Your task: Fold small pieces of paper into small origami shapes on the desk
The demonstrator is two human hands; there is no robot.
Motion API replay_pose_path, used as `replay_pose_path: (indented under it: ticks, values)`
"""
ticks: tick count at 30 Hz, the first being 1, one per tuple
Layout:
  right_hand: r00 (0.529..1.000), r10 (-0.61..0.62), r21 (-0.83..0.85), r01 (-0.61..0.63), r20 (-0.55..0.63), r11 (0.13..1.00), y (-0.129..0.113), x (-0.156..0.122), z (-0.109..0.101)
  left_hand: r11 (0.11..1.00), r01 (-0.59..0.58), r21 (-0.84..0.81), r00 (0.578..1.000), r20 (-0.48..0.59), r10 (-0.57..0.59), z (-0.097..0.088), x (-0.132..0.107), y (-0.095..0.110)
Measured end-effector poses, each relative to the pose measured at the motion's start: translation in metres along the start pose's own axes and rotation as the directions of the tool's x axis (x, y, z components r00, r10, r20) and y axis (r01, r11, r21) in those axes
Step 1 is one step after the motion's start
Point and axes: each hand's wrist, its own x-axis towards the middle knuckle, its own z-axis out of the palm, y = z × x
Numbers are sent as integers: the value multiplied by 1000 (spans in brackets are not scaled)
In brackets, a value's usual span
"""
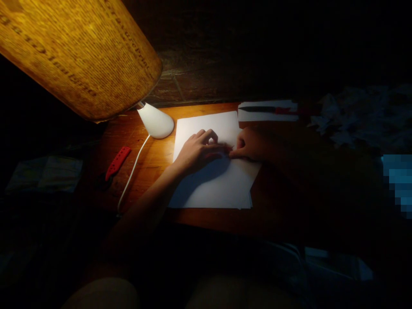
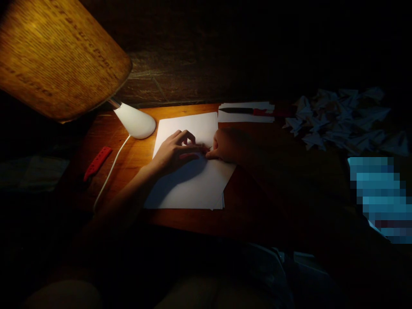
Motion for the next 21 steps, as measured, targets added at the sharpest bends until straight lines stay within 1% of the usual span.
replay_pose_path:
  ticks: [2,6,9,12,15,17,19,21]
  values:
    - [1000,-11,1,11,20,1000,1,1,-1,999,-43,17,999,-6,43,0,-1,0]
    - [999,-22,-19,22,28,1000,3,5,-1,987,-159,-7,987,-20,159,0,-2,2]
    - [1000,-21,-28,21,19,999,3,6,0,980,-197,-19,980,-20,197,1,-2,3]
    - [1000,-11,-15,12,23,1000,3,6,0,983,-166,-73,986,-24,164,3,-1,6]
    - [999,-4,-2,4,43,1000,2,6,-1,978,-58,-202,998,-21,55,4,0,9]
    - [997,2,6,-2,73,1000,2,6,-3,961,4,-276,1000,8,-2,4,0,10]
    - [995,11,13,-12,101,1000,1,5,-4,951,18,-307,999,36,-7,2,0,11]
    - [992,30,13,-32,122,999,0,6,-4,951,6,-310,999,50,9,1,0,11]
